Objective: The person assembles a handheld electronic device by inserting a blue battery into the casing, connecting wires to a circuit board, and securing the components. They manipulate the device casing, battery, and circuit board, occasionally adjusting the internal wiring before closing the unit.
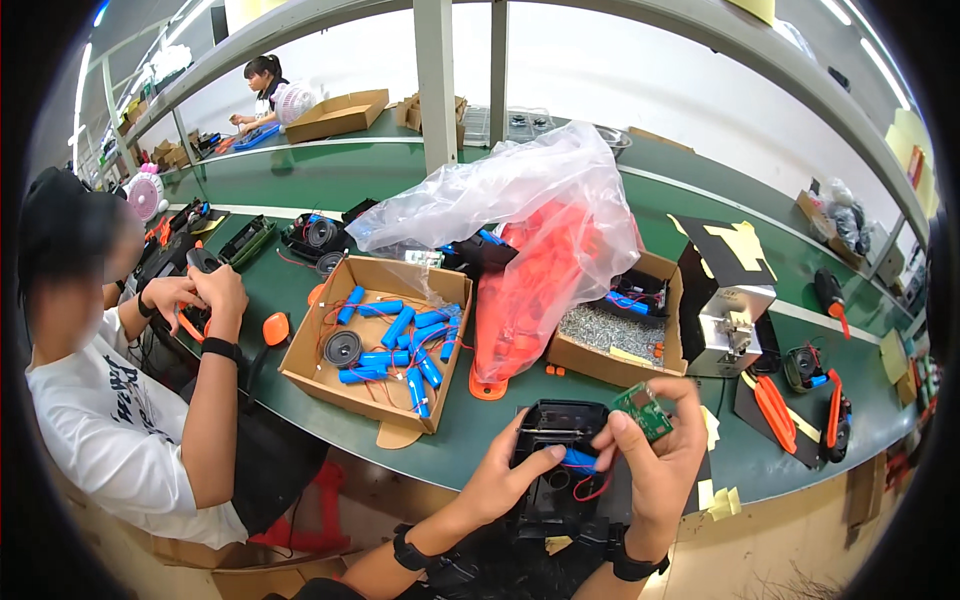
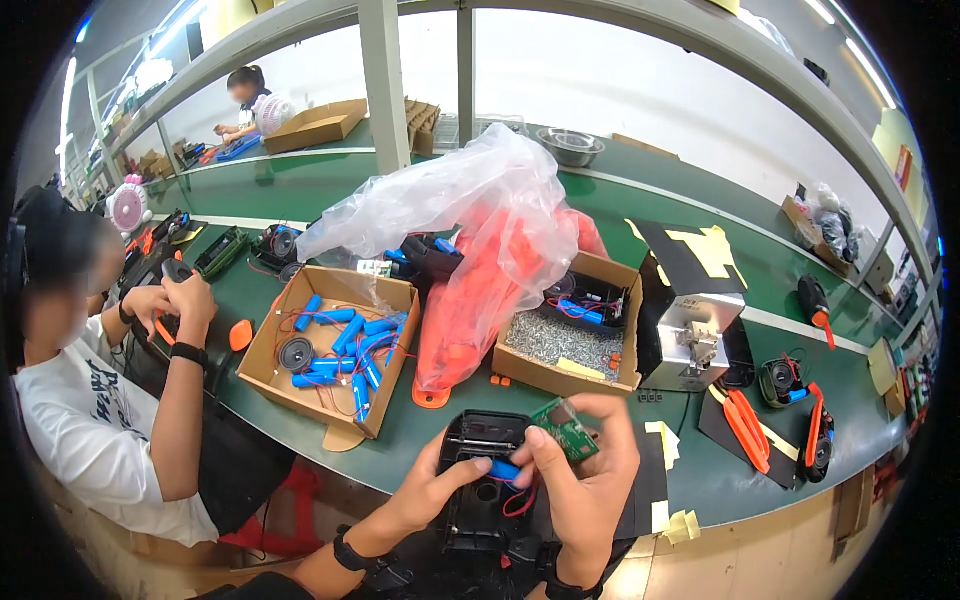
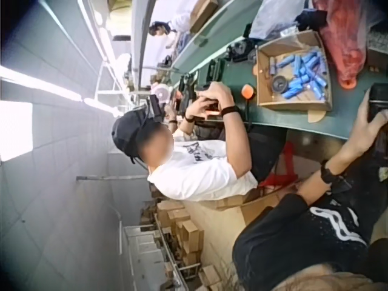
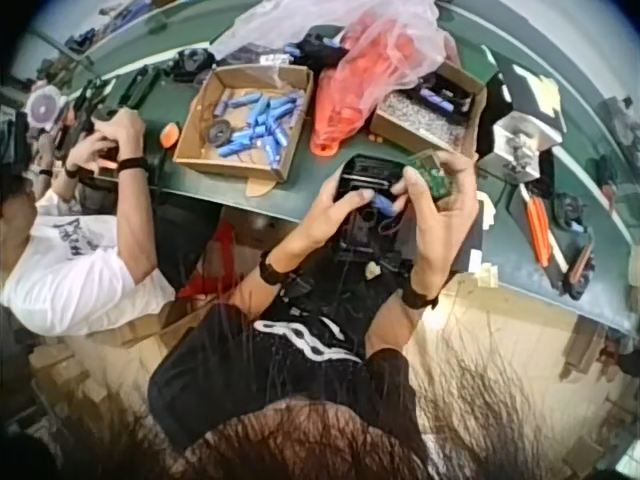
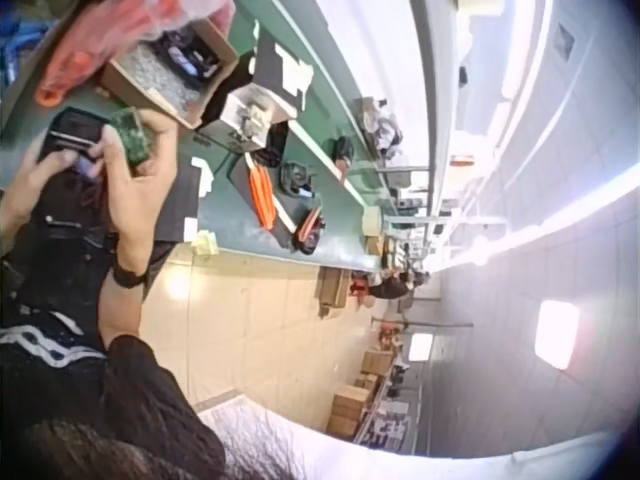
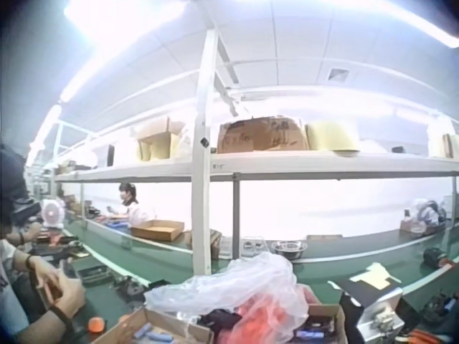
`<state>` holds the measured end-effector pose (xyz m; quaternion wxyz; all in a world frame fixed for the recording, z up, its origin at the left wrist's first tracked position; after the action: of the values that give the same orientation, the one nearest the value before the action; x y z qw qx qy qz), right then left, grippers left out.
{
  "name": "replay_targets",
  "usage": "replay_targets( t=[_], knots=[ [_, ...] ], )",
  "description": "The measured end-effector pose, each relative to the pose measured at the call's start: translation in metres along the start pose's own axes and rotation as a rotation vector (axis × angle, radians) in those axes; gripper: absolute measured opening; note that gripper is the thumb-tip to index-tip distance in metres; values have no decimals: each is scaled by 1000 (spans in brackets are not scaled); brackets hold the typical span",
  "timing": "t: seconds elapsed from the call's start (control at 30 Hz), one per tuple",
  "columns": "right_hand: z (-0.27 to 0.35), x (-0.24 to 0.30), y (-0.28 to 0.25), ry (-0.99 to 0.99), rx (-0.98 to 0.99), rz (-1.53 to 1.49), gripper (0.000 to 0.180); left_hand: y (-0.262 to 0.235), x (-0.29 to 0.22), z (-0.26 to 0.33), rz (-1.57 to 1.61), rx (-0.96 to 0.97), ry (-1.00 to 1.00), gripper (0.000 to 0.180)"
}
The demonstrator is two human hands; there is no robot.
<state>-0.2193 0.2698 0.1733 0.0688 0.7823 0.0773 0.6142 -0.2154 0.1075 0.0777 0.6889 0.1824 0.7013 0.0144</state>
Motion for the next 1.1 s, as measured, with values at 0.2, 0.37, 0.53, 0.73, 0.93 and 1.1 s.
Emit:
replay_targets(
  t=[0.2, 0.37, 0.53, 0.73, 0.93, 1.1],
  knots=[
    [9, -7, -6, -15, 105, 216, 41, 0, -7, 4, -3, -9, -67, 55],
    [17, -38, -28, 34, -37, -62, 25, -1, -7, -4, -32, 72, -153, 67],
    [9, -37, -25, 6, -248, -17, 19, -3, -7, -2, 78, 35, -204, 66],
    [-1, -38, -14, -263, -276, -21, 19, 0, -12, -1, 83, 9, -181, 62],
    [3, -43, -18, -201, -360, -191, 26, 1, -9, -1, 45, 16, -153, 64],
    [6, -46, -19, -109, -338, -280, 27, 1, -10, -1, 36, 9, -119, 66]
  ],
)
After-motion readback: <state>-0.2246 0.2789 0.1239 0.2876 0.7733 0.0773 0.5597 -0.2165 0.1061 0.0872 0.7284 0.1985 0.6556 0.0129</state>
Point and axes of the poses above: each hand's wrist, its own z-axis away from the middle knuckle, its own y-axis out of the palm, x = y × z, the point moved 5 cm from there along -z, towards the middle knuckle, and after that the axes turned 4 degrees about -z, right-handed, at the moved point
